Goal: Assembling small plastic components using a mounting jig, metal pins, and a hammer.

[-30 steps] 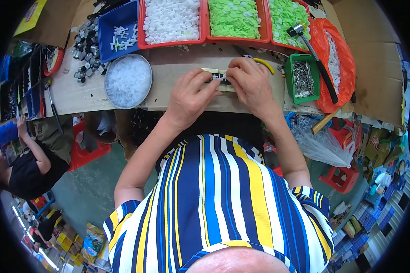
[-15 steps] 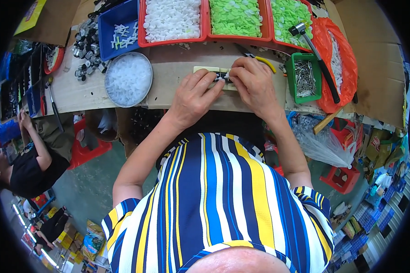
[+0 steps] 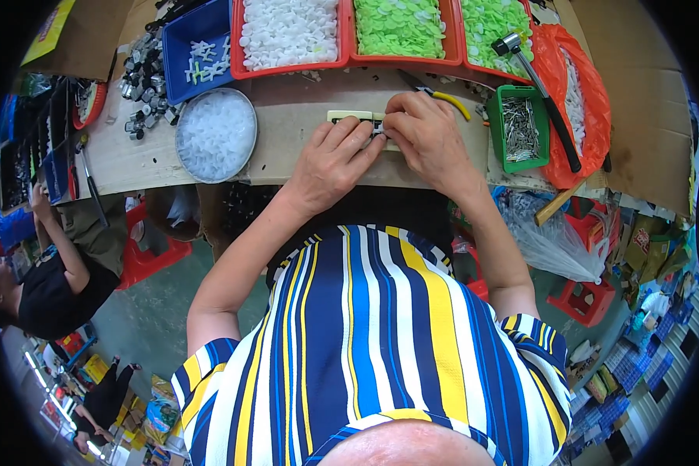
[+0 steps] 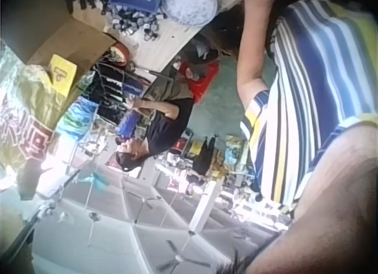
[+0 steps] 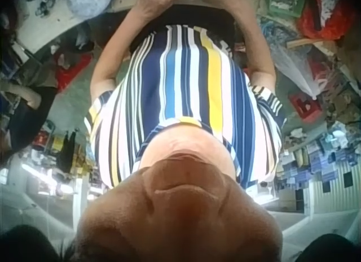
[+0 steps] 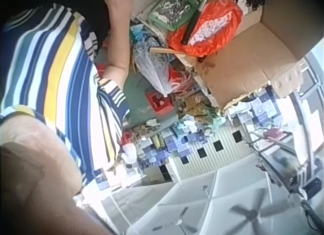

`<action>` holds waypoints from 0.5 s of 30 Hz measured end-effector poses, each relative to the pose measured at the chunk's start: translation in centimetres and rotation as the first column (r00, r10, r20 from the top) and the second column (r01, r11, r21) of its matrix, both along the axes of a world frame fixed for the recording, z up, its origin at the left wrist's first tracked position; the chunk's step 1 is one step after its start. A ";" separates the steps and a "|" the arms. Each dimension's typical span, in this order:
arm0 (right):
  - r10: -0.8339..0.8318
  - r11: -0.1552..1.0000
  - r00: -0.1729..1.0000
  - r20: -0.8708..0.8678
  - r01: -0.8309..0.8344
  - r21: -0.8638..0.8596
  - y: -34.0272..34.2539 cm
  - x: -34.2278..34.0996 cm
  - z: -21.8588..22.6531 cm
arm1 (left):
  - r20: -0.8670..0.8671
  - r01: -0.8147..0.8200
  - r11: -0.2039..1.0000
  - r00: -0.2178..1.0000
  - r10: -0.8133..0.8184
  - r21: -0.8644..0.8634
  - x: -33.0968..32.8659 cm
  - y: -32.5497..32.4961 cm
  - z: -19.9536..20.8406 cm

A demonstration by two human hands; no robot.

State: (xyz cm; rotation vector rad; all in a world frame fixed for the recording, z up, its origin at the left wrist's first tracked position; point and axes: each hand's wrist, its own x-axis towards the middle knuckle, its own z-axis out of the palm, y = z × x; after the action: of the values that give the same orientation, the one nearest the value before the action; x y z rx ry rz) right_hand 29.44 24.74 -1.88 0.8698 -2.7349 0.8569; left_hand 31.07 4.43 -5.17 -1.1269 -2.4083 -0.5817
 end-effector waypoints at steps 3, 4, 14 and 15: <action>0.020 1.000 0.999 0.045 -0.021 0.005 0.1 -0.3 0.2 | -0.010 -0.003 1.000 1.000 0.003 -0.002 0.1 0.0 -0.2; 0.039 0.999 0.998 0.050 -0.040 0.016 0.3 -0.4 0.2 | -0.017 -0.005 1.000 1.000 0.005 -0.007 0.1 0.0 -0.3; -0.004 0.993 0.991 0.132 0.019 -0.113 0.7 -0.4 -0.1 | -0.002 -0.012 1.000 1.000 0.012 -0.009 0.0 0.6 -0.3; -0.013 0.994 0.992 0.126 0.027 -0.110 0.9 -0.3 -0.3 | 0.001 -0.015 1.000 1.000 0.015 0.005 0.0 0.6 -0.4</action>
State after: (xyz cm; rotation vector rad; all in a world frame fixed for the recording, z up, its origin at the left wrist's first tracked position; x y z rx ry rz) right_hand 29.14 25.62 -2.22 0.7908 -2.7635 1.0833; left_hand 31.07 5.07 -5.55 -1.1059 -2.4125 -0.5828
